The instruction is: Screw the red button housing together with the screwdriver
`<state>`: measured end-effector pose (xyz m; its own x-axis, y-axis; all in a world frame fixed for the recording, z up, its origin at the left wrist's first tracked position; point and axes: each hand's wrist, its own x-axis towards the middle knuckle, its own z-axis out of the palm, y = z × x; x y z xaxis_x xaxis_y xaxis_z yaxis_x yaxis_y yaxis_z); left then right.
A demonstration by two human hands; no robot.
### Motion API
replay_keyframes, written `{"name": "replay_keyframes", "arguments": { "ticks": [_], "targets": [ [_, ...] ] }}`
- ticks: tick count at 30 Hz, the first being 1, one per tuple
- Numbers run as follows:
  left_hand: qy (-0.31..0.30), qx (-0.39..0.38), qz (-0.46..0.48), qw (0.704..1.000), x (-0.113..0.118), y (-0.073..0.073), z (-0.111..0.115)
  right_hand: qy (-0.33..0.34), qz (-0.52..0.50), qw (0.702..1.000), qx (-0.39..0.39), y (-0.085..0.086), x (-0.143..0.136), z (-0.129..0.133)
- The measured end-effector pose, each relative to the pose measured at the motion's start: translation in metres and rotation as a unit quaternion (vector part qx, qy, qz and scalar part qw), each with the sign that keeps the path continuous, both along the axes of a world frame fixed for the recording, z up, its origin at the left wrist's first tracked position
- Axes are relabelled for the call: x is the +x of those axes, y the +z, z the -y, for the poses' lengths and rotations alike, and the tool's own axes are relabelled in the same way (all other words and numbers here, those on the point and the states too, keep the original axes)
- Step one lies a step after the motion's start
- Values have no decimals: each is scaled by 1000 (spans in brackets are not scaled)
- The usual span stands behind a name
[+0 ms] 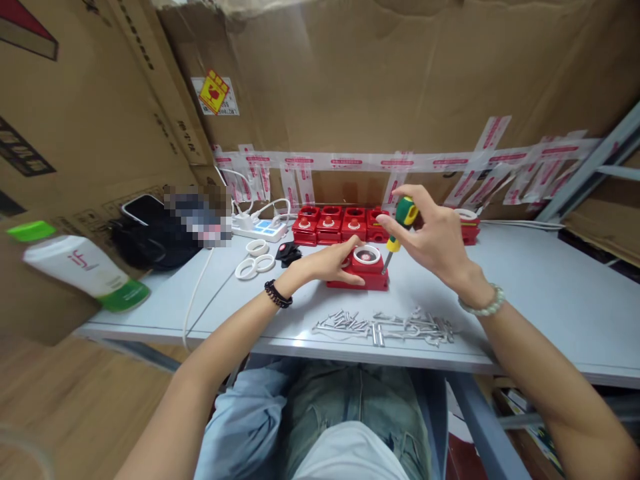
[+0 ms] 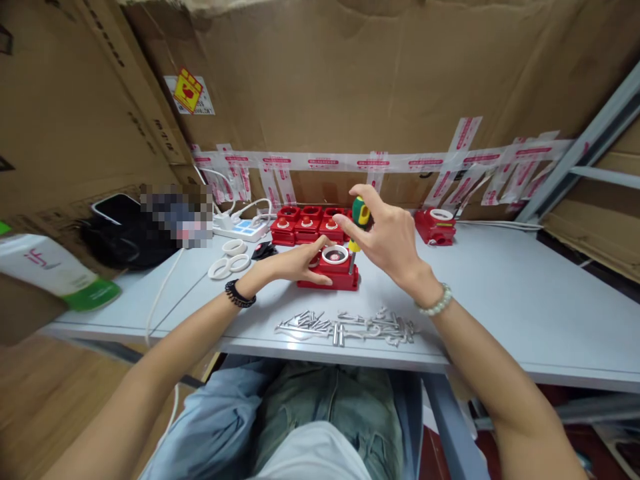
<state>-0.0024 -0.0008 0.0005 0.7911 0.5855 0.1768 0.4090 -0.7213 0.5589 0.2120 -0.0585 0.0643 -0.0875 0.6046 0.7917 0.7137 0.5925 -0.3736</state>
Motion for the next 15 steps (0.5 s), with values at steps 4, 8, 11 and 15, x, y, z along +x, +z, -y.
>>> {"name": "replay_keyframes", "arguments": {
  "ticks": [4,8,11,15],
  "targets": [
    [7,2,-6,1000,0,1,0,156,15,984,-82,2,3,1],
    [-2,3,2,1000,-1,-1,-1,119,-13,990,-72,1,1,2],
    [-3,10,1,1000,0,-2,-2,0,0,1000,5,-2,-4,1],
    [0,3,1,1000,0,-2,-2,121,-6,991,-61,-1,1,-1]
  ]
}}
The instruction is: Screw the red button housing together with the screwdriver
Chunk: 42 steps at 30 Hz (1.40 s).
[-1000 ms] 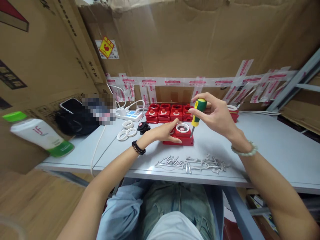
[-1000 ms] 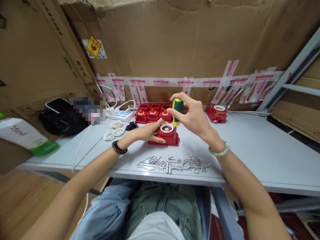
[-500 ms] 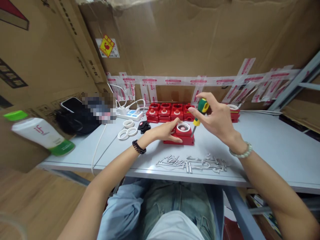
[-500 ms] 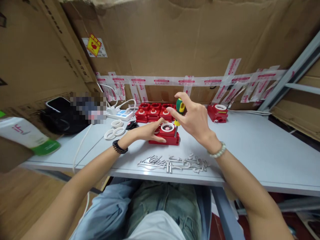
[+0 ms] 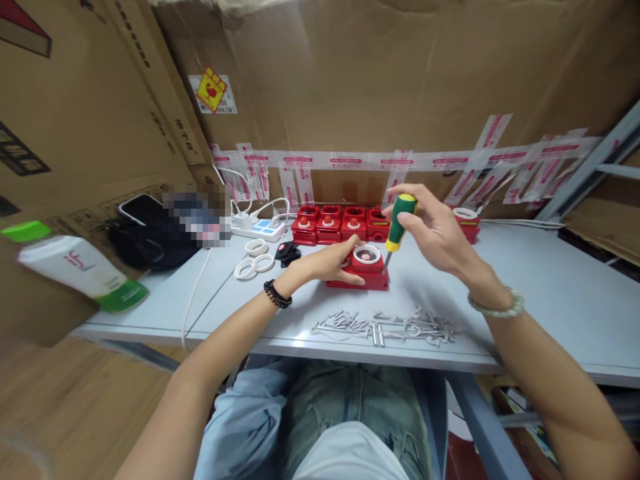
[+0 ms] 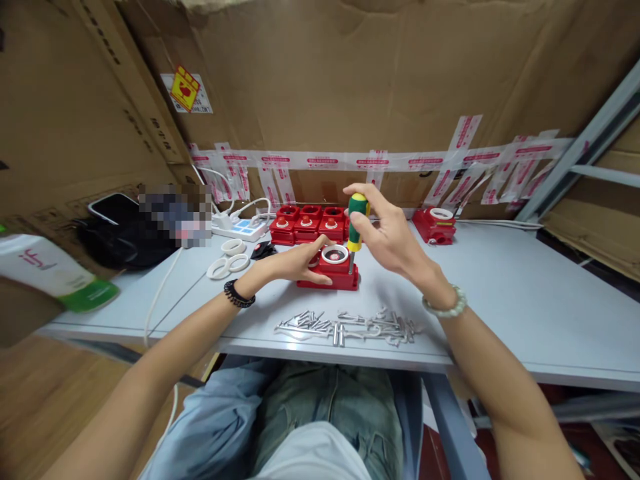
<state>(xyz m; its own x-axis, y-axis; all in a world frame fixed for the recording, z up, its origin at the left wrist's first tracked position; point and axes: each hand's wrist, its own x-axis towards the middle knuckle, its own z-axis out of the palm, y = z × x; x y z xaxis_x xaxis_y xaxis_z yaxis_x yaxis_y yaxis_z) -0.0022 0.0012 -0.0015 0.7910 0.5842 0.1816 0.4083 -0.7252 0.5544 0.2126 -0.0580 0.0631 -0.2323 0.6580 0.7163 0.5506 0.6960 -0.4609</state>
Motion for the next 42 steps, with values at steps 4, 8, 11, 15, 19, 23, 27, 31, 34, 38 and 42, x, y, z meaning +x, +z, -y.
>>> {"name": "replay_keyframes", "arguments": {
  "ticks": [4,8,11,15,19,23,27,31,34,38,42],
  "targets": [
    [-4,2,1,1000,0,2,1,-44,-26,998,21,-3,2,-3],
    [-1,4,-3,1000,-1,3,2,-121,0,989,82,-8,0,-6],
    [-1,2,-2,1000,-1,2,2,9,-13,1000,5,-6,4,-6],
    [-1,5,0,1000,-1,2,2,36,-37,998,-41,-3,8,-5],
    [1,5,4,1000,0,0,1,-100,-14,994,47,-3,5,-3],
    [-2,11,0,1000,0,-2,-3,41,-13,999,-27,0,11,-1],
    [-5,13,-1,1000,1,-4,-4,44,-33,998,-35,0,10,-1],
    [0,13,-1,1000,2,-2,-2,-85,-19,995,51,-3,6,-1],
    [7,6,-7,1000,3,-1,-1,26,-14,1000,-10,-3,9,-1],
    [-3,-1,6,1000,2,-1,-1,4,-28,1000,-2,-5,6,-2],
    [-4,17,4,1000,2,-4,-3,-96,9,993,66,-6,0,-1]
  ]
}}
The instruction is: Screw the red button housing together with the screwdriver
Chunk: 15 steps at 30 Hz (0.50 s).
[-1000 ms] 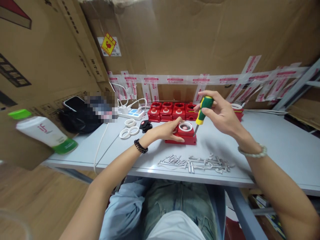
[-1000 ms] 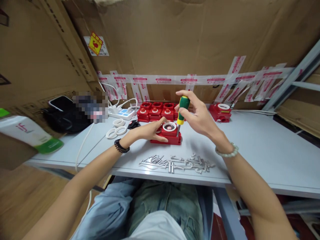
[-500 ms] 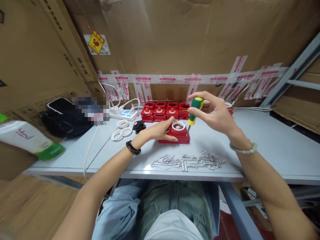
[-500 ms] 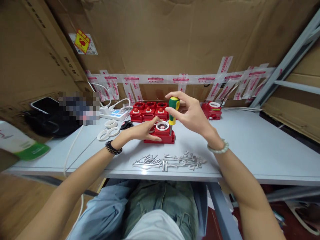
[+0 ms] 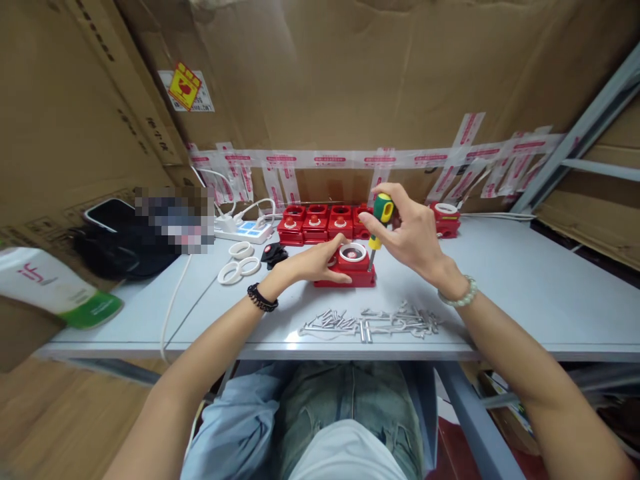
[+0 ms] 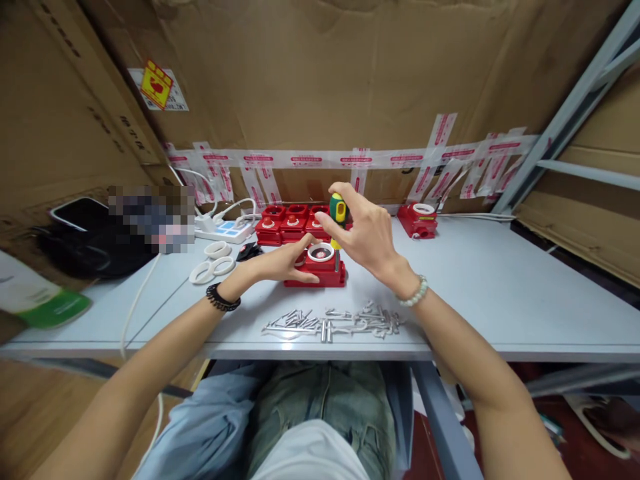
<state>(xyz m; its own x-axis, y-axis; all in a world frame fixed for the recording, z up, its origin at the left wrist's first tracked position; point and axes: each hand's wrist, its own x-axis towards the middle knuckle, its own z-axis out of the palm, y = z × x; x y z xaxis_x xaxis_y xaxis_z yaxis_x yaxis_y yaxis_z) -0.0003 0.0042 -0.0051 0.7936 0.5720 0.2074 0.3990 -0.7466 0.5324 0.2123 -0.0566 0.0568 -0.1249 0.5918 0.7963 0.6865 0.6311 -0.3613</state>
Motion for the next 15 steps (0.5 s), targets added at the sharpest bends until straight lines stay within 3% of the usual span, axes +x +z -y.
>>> {"name": "replay_keyframes", "arguments": {
  "ticks": [3,5,9,11,13,15],
  "targets": [
    [-4,5,1,1000,0,-1,-1,120,7,990,-72,2,4,0],
    [-4,2,5,1000,0,-2,0,152,-14,983,-102,2,6,-1],
    [5,3,13,1000,-1,-3,2,-9,-36,999,-9,-3,-3,-3],
    [12,-1,18,1000,-1,-4,3,-47,-21,999,12,-5,-6,-4],
    [18,-5,24,1000,-1,-4,3,0,-11,1000,-20,-3,-1,-5],
    [18,-6,28,999,-1,-5,4,116,-12,988,-97,2,8,-4]
  ]
}}
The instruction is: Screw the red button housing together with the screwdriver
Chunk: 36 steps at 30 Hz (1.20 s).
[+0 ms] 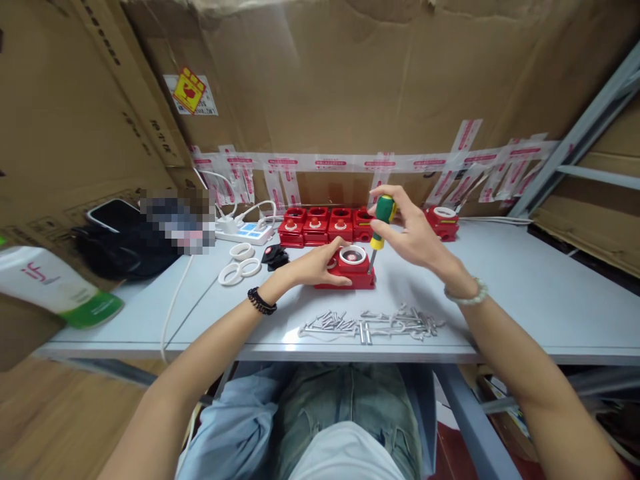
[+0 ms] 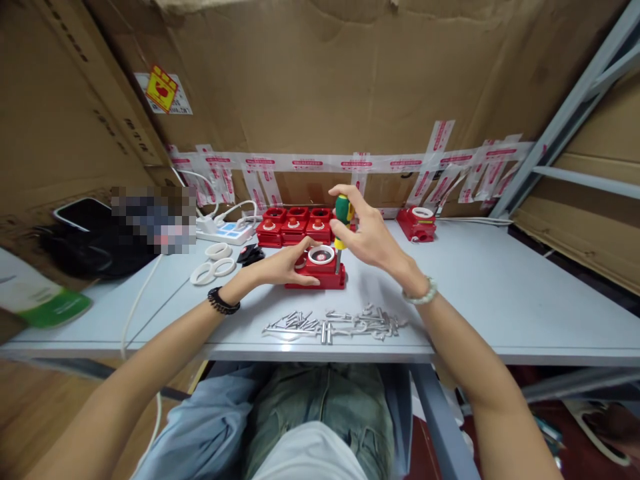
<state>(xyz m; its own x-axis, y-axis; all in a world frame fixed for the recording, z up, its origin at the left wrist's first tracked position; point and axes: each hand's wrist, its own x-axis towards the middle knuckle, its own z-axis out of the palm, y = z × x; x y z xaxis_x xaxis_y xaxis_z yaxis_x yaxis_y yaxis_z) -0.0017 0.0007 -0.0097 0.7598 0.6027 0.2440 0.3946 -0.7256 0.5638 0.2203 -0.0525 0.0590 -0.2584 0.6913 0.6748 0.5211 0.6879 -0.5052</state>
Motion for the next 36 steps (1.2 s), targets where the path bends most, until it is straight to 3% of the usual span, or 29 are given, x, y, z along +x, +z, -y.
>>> {"name": "replay_keyframes", "arguments": {
  "ticks": [2,3,5,8,10,13,15,16,18,21,23,25,29,31,36],
  "targets": [
    [-3,0,-1,1000,0,0,0,112,-2,990,-84,6,8,2],
    [-4,0,-1,1000,0,0,0,128,-4,987,-99,7,10,3],
    [-3,-1,-1,1000,0,0,1,66,-14,995,-68,7,6,5],
    [-2,-4,0,1000,0,0,3,-105,-22,994,32,1,-8,7],
    [-1,-7,0,1000,1,1,4,-135,2,990,47,-1,-11,7],
    [-4,-9,0,1000,1,2,3,-4,27,1000,-12,4,-1,6],
    [-9,-8,-2,1000,1,2,2,117,33,989,-80,9,9,5],
    [-11,-5,-3,1000,1,2,2,137,29,986,-94,10,12,5],
    [-11,-2,-2,1000,1,1,2,89,1,993,-73,8,10,3],
    [-7,-3,2,1000,1,0,2,-65,-29,997,8,-2,-4,2],
    [-7,-4,1,1000,1,0,2,-94,-9,995,25,-6,-11,2],
    [-6,-3,-2,1000,1,0,2,-44,2,999,3,-6,-10,1],
    [-11,2,-6,1000,0,0,0,151,-28,981,-120,2,6,1],
    [-13,6,-4,1000,1,-1,0,176,-29,975,-135,5,10,2],
    [-13,-21,30,999,-2,-3,2,-14,4,1000,-13,5,-1,9]
  ]
}}
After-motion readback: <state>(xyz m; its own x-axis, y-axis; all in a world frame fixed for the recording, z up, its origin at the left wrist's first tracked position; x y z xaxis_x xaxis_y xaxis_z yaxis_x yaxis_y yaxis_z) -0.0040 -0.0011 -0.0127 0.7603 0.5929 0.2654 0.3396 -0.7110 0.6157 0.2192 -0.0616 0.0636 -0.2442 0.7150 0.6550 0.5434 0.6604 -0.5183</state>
